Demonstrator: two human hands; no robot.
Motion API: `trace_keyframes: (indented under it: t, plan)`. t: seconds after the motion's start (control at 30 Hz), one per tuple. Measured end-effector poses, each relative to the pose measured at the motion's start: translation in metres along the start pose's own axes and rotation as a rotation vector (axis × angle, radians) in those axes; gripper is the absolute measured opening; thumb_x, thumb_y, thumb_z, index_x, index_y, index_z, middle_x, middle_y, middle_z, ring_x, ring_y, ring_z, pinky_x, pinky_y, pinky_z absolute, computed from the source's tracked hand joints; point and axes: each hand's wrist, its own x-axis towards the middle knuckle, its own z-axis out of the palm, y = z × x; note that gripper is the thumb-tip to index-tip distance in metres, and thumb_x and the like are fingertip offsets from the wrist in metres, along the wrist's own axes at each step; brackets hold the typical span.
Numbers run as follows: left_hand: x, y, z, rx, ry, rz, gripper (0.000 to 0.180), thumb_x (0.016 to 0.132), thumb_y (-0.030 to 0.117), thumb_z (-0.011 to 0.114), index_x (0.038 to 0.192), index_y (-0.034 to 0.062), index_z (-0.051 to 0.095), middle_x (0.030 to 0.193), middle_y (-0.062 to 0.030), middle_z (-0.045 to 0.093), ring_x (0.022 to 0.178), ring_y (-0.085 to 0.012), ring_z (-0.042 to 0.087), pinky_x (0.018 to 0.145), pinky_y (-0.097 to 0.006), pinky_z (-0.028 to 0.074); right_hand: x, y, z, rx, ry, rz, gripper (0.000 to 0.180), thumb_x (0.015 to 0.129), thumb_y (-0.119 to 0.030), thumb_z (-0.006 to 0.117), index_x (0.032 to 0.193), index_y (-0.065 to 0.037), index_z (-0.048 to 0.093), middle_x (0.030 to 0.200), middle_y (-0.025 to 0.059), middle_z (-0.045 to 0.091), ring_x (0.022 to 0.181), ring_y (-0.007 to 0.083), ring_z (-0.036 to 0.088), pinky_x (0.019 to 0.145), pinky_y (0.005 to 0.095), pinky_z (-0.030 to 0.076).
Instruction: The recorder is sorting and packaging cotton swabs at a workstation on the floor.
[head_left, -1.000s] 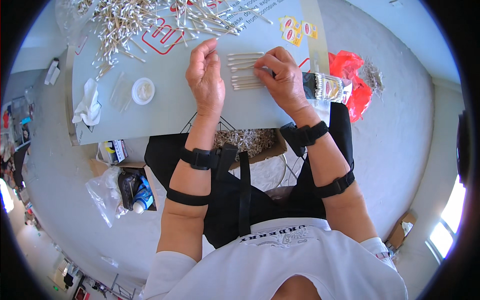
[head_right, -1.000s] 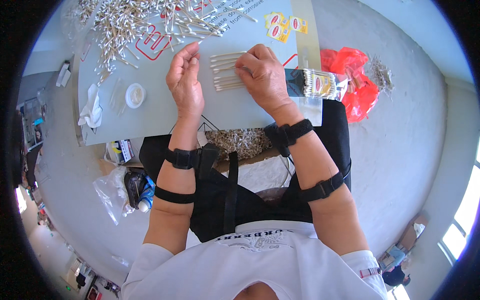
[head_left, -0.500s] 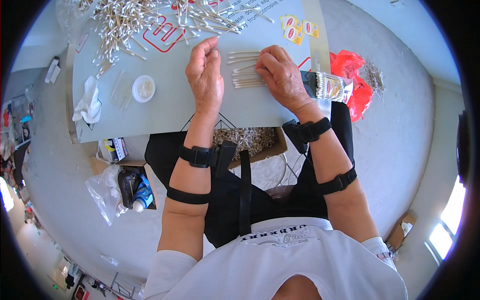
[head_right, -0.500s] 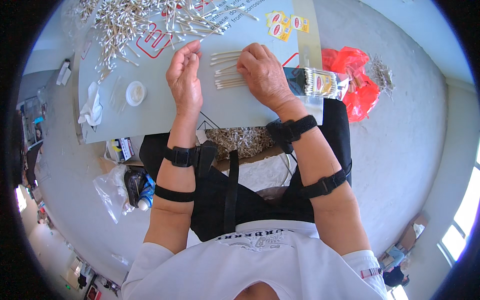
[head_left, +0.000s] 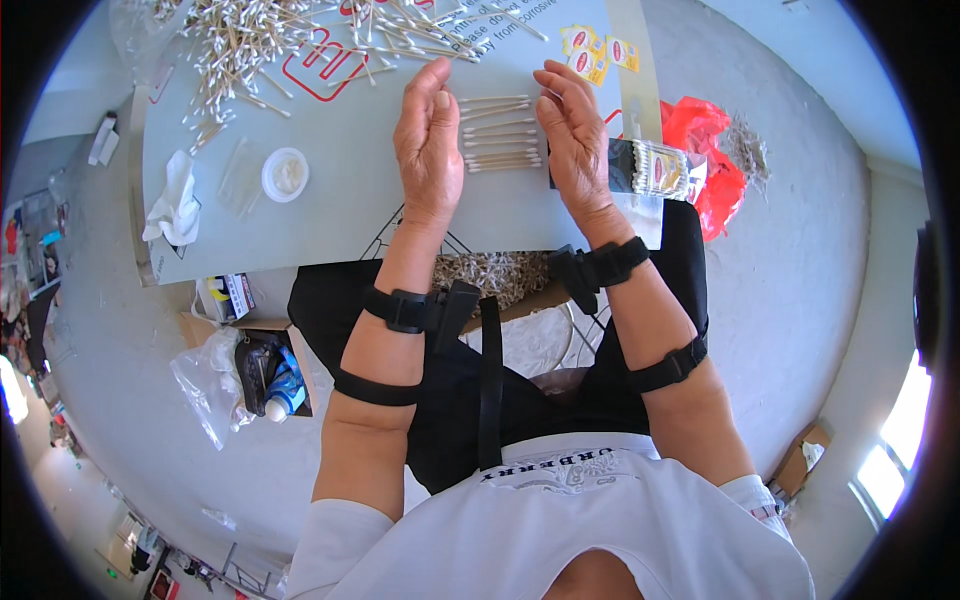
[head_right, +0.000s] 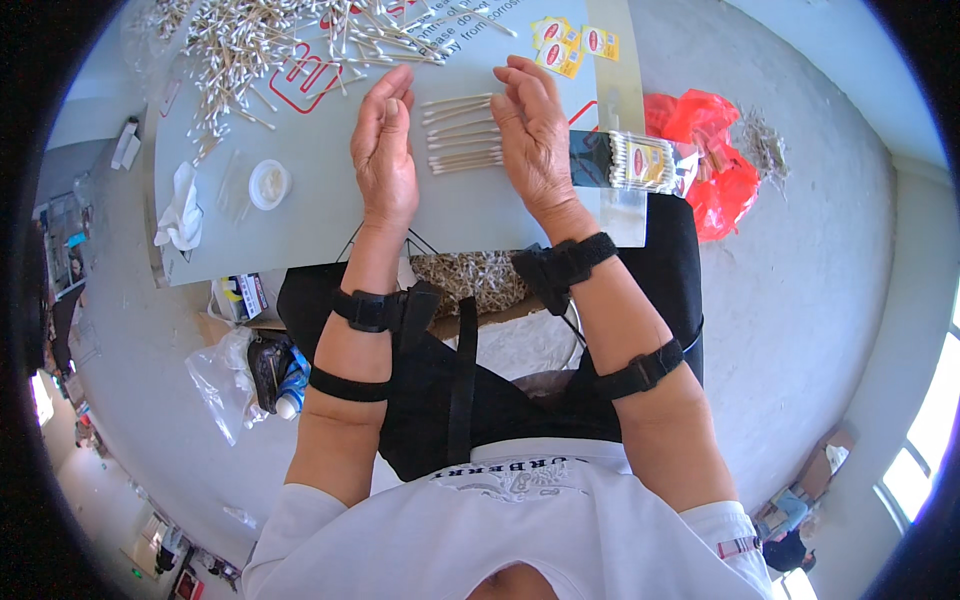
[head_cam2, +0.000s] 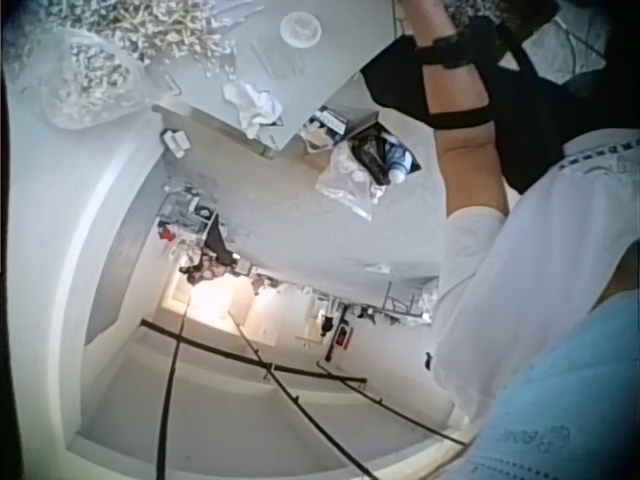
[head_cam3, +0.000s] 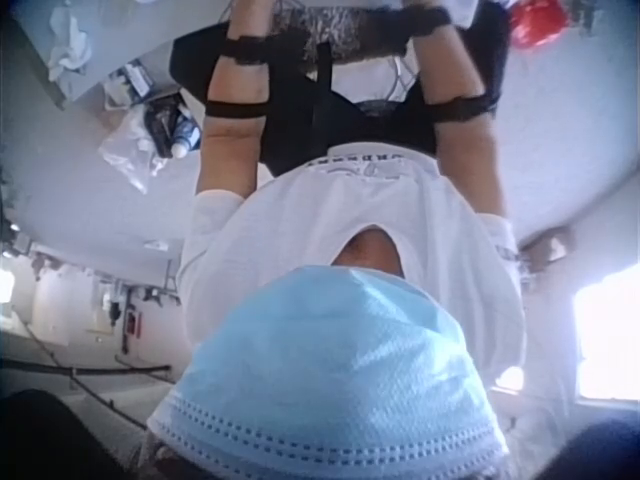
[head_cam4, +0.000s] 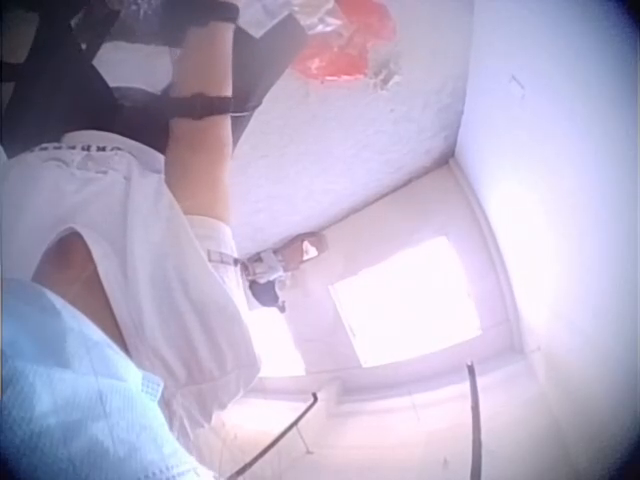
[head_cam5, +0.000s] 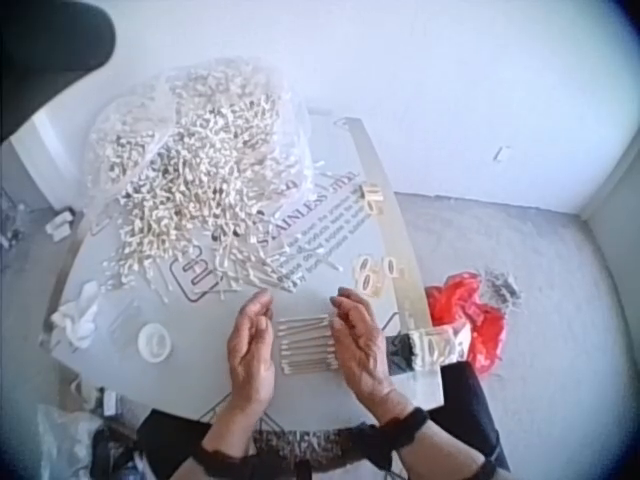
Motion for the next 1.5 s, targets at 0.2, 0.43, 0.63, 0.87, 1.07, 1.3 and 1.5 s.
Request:
trace_keyframes:
  t: [0.2,0.43,0.63,0.87,1.07,1.3,1.5]
  plan:
    - [-0.003,-0.003,0.006,-0.023,-0.060,-0.016,0.042,0.105,0.027,0.044,0.136,0.0001,0.047,0.138,-0.0104,0.048,0.126,-0.0140,0.042,0.109,-0.028,0.030,-0.009,0.009,0.012,0.203,-0.006,0.023,0.025,0.099,-0.008,0.050,0.120,0.004,0.056,0.129,0.0161,0.055,0.120,0.0255,0.052,0.103,0.0309,0.039]
    - [-0.002,-0.001,0.003,-0.106,-0.038,-0.034,0.040,0.104,0.025,0.045,0.135,0.0008,0.048,0.136,-0.0110,0.050,0.125,-0.0148,0.044,0.112,-0.030,0.030,-0.017,0.008,-0.009,0.192,0.052,0.105,0.018,0.092,-0.003,0.058,0.109,0.001,0.061,0.109,0.0103,0.059,0.095,0.0160,0.058,0.084,0.0258,0.047]
    - [-0.001,-0.003,0.003,-0.087,-0.019,-0.025,0.039,0.104,0.026,0.046,0.132,0.0002,0.050,0.132,-0.0121,0.053,0.125,-0.0170,0.046,0.112,-0.033,0.032,-0.036,-0.003,-0.026,-0.104,-0.098,0.054,0.011,0.081,0.003,0.066,0.091,-0.002,0.065,0.089,0.0092,0.054,0.076,0.0204,0.057,0.069,0.0281,0.047]
    - [0.000,-0.004,0.003,-0.099,-0.013,-0.018,0.039,0.104,0.027,0.045,0.129,-0.0018,0.051,0.132,-0.0145,0.053,0.127,-0.0207,0.047,0.112,-0.036,0.032,-0.035,-0.003,-0.025,-0.195,-0.104,-0.017,0.011,0.079,0.002,0.066,0.090,-0.002,0.066,0.090,0.0108,0.055,0.081,0.0253,0.059,0.071,0.0319,0.049]
    - [0.001,-0.004,0.003,-0.092,0.004,-0.025,0.039,0.104,0.027,0.044,0.128,-0.0033,0.052,0.132,-0.0160,0.054,0.126,-0.0227,0.049,0.110,-0.037,0.035,-0.036,-0.001,-0.022,-0.217,-0.082,-0.032,0.012,0.079,0.001,0.067,0.091,-0.003,0.067,0.090,0.0107,0.056,0.082,0.0257,0.059,0.072,0.0328,0.050]
    - [0.002,-0.004,0.001,-0.101,-0.019,-0.041,0.043,0.103,0.034,0.046,0.127,-0.0009,0.052,0.132,-0.0148,0.053,0.127,-0.0211,0.046,0.114,-0.037,0.031,-0.034,-0.001,-0.020,-0.254,-0.067,-0.035,0.015,0.079,-0.001,0.068,0.094,-0.004,0.068,0.090,0.0104,0.056,0.082,0.0265,0.059,0.073,0.0342,0.050]
    - [0.002,-0.005,0.001,-0.098,-0.015,-0.025,0.041,0.103,0.033,0.046,0.126,-0.0008,0.053,0.131,-0.0149,0.053,0.126,-0.0211,0.047,0.112,-0.037,0.032,-0.035,0.001,-0.019,-0.268,-0.064,-0.043,0.014,0.079,-0.002,0.069,0.092,-0.004,0.069,0.090,0.0100,0.056,0.082,0.0263,0.059,0.073,0.0340,0.050]
